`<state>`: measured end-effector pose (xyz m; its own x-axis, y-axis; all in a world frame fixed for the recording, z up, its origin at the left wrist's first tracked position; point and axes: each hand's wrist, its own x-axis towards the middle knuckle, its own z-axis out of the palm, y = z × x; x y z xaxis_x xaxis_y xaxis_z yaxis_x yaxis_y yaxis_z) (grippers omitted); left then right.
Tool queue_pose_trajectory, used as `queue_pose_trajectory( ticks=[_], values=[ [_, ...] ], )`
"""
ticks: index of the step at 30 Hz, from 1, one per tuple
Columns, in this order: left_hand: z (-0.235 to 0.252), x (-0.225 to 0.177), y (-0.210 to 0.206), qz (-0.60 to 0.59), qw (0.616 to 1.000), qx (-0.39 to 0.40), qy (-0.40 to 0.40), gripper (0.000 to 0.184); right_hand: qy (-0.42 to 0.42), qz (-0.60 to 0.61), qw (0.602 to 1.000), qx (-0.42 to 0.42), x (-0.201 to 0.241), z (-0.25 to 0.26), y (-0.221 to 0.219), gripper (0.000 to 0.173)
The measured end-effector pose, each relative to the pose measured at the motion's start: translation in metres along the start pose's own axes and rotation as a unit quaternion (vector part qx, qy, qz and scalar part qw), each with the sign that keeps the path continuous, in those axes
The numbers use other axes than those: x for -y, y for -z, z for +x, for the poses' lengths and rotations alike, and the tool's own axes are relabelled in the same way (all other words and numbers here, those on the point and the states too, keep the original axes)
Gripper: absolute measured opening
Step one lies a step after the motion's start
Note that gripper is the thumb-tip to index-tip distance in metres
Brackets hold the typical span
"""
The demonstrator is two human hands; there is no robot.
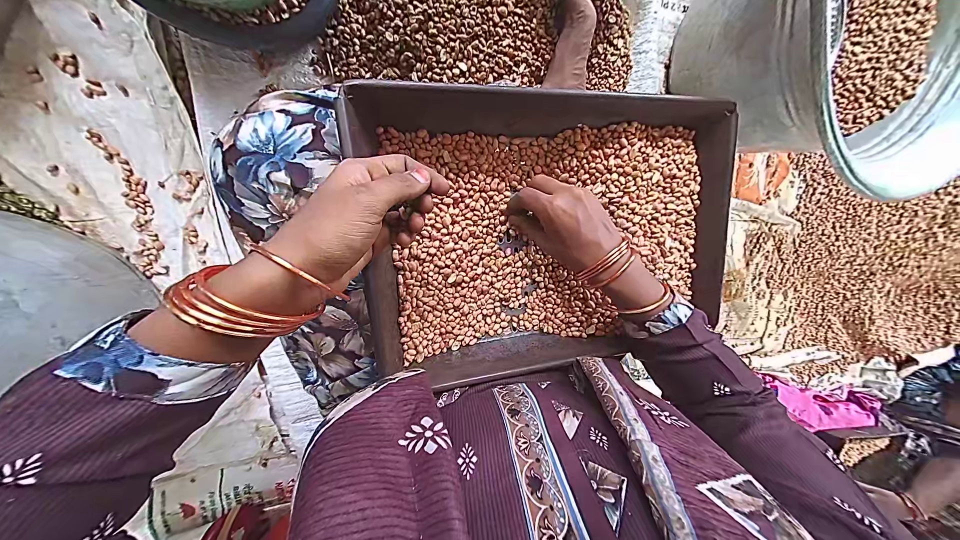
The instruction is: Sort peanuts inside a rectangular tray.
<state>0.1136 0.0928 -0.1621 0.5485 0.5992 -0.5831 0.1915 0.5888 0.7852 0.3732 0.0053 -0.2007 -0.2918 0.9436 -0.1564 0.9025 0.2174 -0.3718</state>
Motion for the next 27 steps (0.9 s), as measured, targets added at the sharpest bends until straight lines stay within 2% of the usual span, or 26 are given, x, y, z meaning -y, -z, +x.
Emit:
queue_pose_trajectory(
  ticks=[3, 7, 13, 20, 25, 27],
  values=[
    [-0.001, 0.001, -0.001, -0.003, 1.0, 0.008, 0.002, 0.031, 0.019, -0.016, 0.999, -0.025, 0.0, 0.002, -0.006, 0.015],
    [-0.001, 0.007, -0.005, 0.011, 1.0, 0.027, 0.0, 0.028, -0.008, -0.023, 0.999, -0.032, 0.004, 0.002, -0.008, 0.02],
    [-0.003, 0.016, -0.01, 0.151, 0.985, 0.068, -0.048, 0.023, -0.029, -0.03, 0.999, -0.018, 0.014, 0.004, -0.011, 0.014],
    [-0.002, 0.015, -0.009, 0.116, 0.992, 0.053, -0.025, 0.025, -0.001, 0.01, 1.0, -0.021, 0.006, 0.001, -0.01, 0.014],
    [-0.002, 0.015, -0.01, 0.115, 0.992, 0.047, -0.021, 0.024, -0.02, -0.002, 1.0, -0.01, 0.008, 0.006, -0.013, 0.017],
    [-0.001, 0.016, -0.011, 0.107, 0.993, 0.049, -0.017, 0.025, -0.029, 0.01, 0.999, 0.02, 0.01, 0.004, -0.01, 0.016]
  ],
)
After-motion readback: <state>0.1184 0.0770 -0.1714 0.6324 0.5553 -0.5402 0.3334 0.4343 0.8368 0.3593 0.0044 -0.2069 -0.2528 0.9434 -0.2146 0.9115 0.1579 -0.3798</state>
